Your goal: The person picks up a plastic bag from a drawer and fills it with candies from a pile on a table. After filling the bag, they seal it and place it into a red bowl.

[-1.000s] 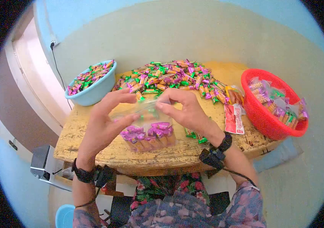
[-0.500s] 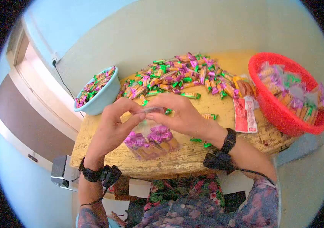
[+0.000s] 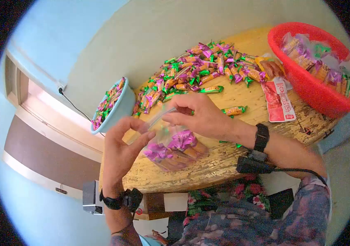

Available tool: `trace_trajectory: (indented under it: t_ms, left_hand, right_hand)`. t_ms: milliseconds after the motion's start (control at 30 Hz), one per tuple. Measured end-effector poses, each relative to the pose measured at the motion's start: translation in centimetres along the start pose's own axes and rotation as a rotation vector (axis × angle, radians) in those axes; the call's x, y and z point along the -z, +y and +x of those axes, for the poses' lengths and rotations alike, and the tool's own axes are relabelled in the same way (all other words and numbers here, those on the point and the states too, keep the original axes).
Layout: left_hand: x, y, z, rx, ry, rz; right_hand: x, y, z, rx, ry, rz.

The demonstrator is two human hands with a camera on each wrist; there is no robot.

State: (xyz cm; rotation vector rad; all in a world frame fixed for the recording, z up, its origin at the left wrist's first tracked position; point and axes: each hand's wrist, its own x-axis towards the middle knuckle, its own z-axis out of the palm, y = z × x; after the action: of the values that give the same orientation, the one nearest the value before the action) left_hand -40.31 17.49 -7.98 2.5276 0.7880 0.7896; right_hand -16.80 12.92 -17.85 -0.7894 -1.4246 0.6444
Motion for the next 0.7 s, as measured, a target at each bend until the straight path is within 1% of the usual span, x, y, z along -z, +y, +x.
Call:
trace_trajectory:
  t_ms: [100, 200, 300, 400, 433, 500, 533, 633, 700]
  left_hand:
    - [0.1, -0.7, -0.1, 0.029, -0.007, -0.006]
    - [-0.2, -0.9, 0.0, 0.005, 0.001, -0.038]
    - [-0.6, -0.8, 0.1, -0.029, -0.003, -0.054]
    - [-0.6, -1.0, 0.2, -0.070, -0.023, -0.056]
    - [-0.5, -1.1, 0.2, -0.084, -0.031, -0.054]
    - [-0.3, -1.3, -0.1, -0.017, -0.044, -0.128]
    - [-0.2, -1.4, -0.2, 0.016, -0.050, -0.166]
    - [0.3, -0.5, 0.0, 0.067, -0.140, -0.166]
    - [-0.1, -0.3, 0.6, -0.050, -0.139, -0.099]
  right_hand:
    - [-0.1, 0.1, -0.2, -0.006, -0.003, 0.014]
    - [-0.1, -0.1, -0.3, 0.060, -0.001, -0.057]
    - [-0.2, -0.7, -0.1, 0.178, 0.004, -0.122]
    - [0.0, 0.1, -0.1, 0.163, -0.013, -0.085]
    - [0.2, 0.0, -0.1, 0.121, -0.011, -0.068]
    - [0.5, -0.4, 0.0, 0.032, -0.005, -0.033]
    - [0.5, -0.3, -0.1, 0.031, -0.002, -0.026]
    - [0.4, -0.2, -0.2, 0.044, 0.001, -0.021]
    - [0.3, -0.5, -0.1, 0.071, -0.002, -0.035]
